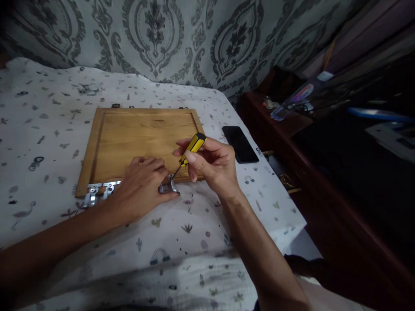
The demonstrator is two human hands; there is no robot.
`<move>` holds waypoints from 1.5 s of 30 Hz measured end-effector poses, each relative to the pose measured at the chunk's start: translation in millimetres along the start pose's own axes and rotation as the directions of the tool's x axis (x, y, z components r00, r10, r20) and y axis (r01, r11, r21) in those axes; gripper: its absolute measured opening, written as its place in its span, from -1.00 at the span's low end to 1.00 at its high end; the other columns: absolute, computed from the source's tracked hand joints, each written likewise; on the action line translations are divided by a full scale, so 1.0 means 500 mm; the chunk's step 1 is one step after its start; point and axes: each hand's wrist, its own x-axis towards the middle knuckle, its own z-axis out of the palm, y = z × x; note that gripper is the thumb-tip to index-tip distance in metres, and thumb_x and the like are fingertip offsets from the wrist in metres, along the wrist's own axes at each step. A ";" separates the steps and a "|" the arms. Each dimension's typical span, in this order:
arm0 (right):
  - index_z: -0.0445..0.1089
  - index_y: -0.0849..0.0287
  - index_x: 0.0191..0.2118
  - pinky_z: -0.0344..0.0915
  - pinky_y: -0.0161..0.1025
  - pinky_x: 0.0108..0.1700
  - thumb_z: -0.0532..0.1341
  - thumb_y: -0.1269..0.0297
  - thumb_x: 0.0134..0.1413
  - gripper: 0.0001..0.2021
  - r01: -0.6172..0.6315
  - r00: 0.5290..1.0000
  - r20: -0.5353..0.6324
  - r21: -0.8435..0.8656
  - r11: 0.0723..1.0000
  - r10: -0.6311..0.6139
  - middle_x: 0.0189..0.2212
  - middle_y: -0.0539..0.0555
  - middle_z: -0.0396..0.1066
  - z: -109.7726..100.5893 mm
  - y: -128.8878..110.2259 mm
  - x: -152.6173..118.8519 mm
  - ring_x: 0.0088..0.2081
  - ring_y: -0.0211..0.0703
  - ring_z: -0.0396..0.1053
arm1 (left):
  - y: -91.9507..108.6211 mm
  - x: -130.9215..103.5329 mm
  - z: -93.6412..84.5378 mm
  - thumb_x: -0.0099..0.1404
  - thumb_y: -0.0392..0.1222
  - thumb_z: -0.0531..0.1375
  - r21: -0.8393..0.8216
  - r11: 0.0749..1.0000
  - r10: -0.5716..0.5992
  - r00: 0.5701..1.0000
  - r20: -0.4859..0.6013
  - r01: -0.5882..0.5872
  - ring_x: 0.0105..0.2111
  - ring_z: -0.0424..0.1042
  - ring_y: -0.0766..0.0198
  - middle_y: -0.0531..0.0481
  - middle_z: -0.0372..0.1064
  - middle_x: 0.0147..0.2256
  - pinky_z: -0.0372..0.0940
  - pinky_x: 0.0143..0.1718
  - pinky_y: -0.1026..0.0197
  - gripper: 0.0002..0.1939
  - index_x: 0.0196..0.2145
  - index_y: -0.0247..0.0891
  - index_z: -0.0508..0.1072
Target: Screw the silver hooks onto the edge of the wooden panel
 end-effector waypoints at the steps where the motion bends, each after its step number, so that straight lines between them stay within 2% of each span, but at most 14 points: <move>1: 0.57 0.12 -0.30 0.12 -0.37 -0.79 0.47 0.05 -0.02 -0.74 0.009 1.000 -0.005 -0.008 1.000 -0.009 -0.35 0.06 0.62 0.001 0.000 0.000 -0.76 -0.43 0.20 | 0.000 0.000 0.000 0.29 0.14 0.31 0.002 1.000 -0.001 1.000 -0.001 0.001 -0.08 0.39 -0.02 -0.13 0.45 -0.21 0.20 -0.04 -0.05 -0.59 -0.24 -0.32 0.55; 4: 0.50 0.12 -0.42 0.10 -0.37 -0.81 0.50 0.05 -0.10 -0.71 0.033 0.999 -0.022 -0.024 0.999 -0.033 -0.35 0.05 0.62 0.003 0.000 -0.001 -0.76 -0.43 0.18 | 0.000 0.002 -0.002 0.29 0.14 0.31 0.004 1.000 -0.008 1.000 0.010 0.008 -0.08 0.39 -0.01 -0.13 0.45 -0.22 0.19 -0.04 -0.04 -0.59 -0.24 -0.32 0.55; 8: 0.43 0.09 -0.44 0.06 -0.39 -0.82 0.50 0.09 -0.09 -0.71 0.038 0.999 -0.032 -0.001 0.999 -0.038 -0.42 -0.01 0.60 0.002 0.002 -0.001 -0.78 -0.45 0.13 | 0.003 0.004 -0.009 0.28 0.13 0.32 -0.001 1.000 -0.027 0.998 0.053 0.027 -0.08 0.39 -0.02 -0.13 0.44 -0.22 0.18 -0.03 -0.05 -0.58 -0.23 -0.34 0.56; 11: 0.50 0.08 -0.34 0.13 -0.39 -0.78 0.48 0.09 -0.05 -0.75 0.030 0.999 0.014 0.010 0.999 -0.031 -0.41 -0.01 0.60 -0.003 0.001 -0.003 -0.75 -0.42 0.20 | 0.005 0.006 -0.012 0.28 0.13 0.32 0.002 0.999 -0.035 0.997 0.076 0.035 -0.08 0.39 -0.02 -0.13 0.45 -0.21 0.18 -0.03 -0.04 -0.59 -0.22 -0.33 0.56; 15: 0.57 0.09 -0.11 0.24 -0.36 -0.71 0.42 0.08 0.07 -0.70 -0.006 0.998 0.065 0.002 1.000 0.006 -0.32 0.06 0.62 -0.008 -0.001 -0.007 -0.72 -0.42 0.26 | 0.003 0.005 -0.007 0.28 0.13 0.33 0.009 1.000 -0.025 0.999 0.041 0.025 -0.06 0.39 -0.02 -0.13 0.46 -0.20 0.20 -0.03 -0.04 -0.60 -0.22 -0.32 0.56; 18: 0.58 0.13 -0.24 0.20 -0.36 -0.75 0.46 0.08 0.00 -0.73 0.015 0.999 0.044 -0.001 1.000 -0.014 -0.36 0.06 0.62 -0.005 -0.001 -0.007 -0.75 -0.42 0.23 | 0.002 0.004 -0.004 0.28 0.13 0.32 -0.002 1.000 -0.016 1.000 0.024 0.016 -0.06 0.40 -0.02 -0.13 0.46 -0.20 0.20 -0.02 -0.05 -0.59 -0.21 -0.33 0.56; 21: 0.48 0.13 -0.39 0.14 -0.37 -0.80 0.50 0.10 -0.09 -0.73 0.063 0.998 0.010 0.020 0.998 -0.064 -0.43 0.01 0.59 0.004 0.000 -0.003 -0.78 -0.41 0.20 | 0.001 0.003 -0.003 0.28 0.13 0.32 -0.010 1.000 -0.014 1.000 0.024 0.014 -0.07 0.40 -0.02 -0.12 0.45 -0.20 0.20 -0.03 -0.06 -0.60 -0.22 -0.32 0.56; 25: 0.34 0.05 -0.40 0.07 -0.39 -0.82 0.53 0.08 -0.16 -0.63 0.013 1.000 -0.015 0.048 0.999 -0.013 -0.49 -0.08 0.56 0.010 0.000 -0.001 -0.80 -0.40 0.14 | 0.001 0.002 -0.002 0.28 0.14 0.32 0.002 1.000 -0.011 1.000 0.008 0.011 -0.09 0.40 0.00 -0.12 0.45 -0.21 0.21 -0.04 -0.04 -0.59 -0.22 -0.32 0.56; 27: 0.36 0.05 -0.35 0.07 -0.38 -0.82 0.52 0.05 -0.14 -0.63 -0.008 1.000 -0.013 0.036 0.999 0.009 -0.47 -0.07 0.57 0.007 0.000 -0.003 -0.79 -0.40 0.15 | 0.001 0.003 -0.001 0.28 0.14 0.32 0.007 1.000 -0.007 1.000 0.004 0.007 -0.09 0.40 0.00 -0.12 0.45 -0.22 0.20 -0.05 -0.03 -0.60 -0.24 -0.31 0.55; 32: 0.50 0.07 -0.04 0.18 -0.36 -0.74 0.36 -0.01 0.13 -0.63 -0.017 0.999 0.048 0.017 1.000 0.016 -0.34 0.01 0.59 -0.006 0.004 -0.008 -0.75 -0.41 0.26 | 0.000 0.003 -0.002 0.27 0.15 0.32 0.011 1.000 -0.006 1.000 0.002 0.006 -0.08 0.40 0.00 -0.12 0.46 -0.21 0.20 -0.05 -0.02 -0.59 -0.23 -0.31 0.55; 36: 0.53 0.12 -0.27 0.16 -0.37 -0.76 0.43 0.04 0.04 -0.73 0.035 0.999 0.025 0.013 0.999 -0.035 -0.33 0.03 0.61 -0.003 0.002 -0.006 -0.78 -0.45 0.22 | -0.001 0.003 -0.002 0.27 0.16 0.32 0.004 1.000 -0.001 1.000 0.010 0.001 -0.09 0.40 0.00 -0.12 0.46 -0.20 0.19 -0.04 -0.02 -0.57 -0.23 -0.32 0.55; 39: 0.41 0.12 -0.43 0.08 -0.37 -0.82 0.51 0.03 -0.12 -0.66 0.059 0.997 -0.047 -0.011 0.998 -0.060 -0.35 0.03 0.62 0.002 -0.001 -0.001 -0.80 -0.45 0.15 | 0.000 0.002 0.000 0.28 0.16 0.32 0.014 1.000 -0.002 1.000 -0.005 0.002 -0.09 0.40 0.01 -0.12 0.47 -0.20 0.19 -0.05 -0.01 -0.59 -0.25 -0.30 0.54; 42: 0.33 0.09 -0.43 0.01 -0.39 -0.85 0.52 0.03 -0.16 -0.61 0.029 0.998 -0.056 0.002 1.000 -0.029 -0.43 -0.02 0.61 0.004 -0.003 0.002 -0.81 -0.44 0.12 | 0.001 0.003 0.000 0.28 0.16 0.31 0.030 1.000 -0.004 1.000 0.002 0.004 -0.10 0.40 0.01 -0.12 0.47 -0.21 0.19 -0.06 -0.01 -0.59 -0.26 -0.29 0.54; 45: 0.41 0.08 -0.29 0.08 -0.38 -0.83 0.48 -0.02 -0.08 -0.63 0.020 1.000 -0.014 0.023 1.000 -0.019 -0.44 -0.04 0.58 0.002 -0.002 0.002 -0.80 -0.42 0.17 | 0.003 0.005 -0.002 0.27 0.17 0.31 0.039 0.999 -0.015 1.000 0.020 0.014 -0.10 0.41 0.00 -0.13 0.47 -0.21 0.20 -0.06 -0.02 -0.59 -0.25 -0.29 0.55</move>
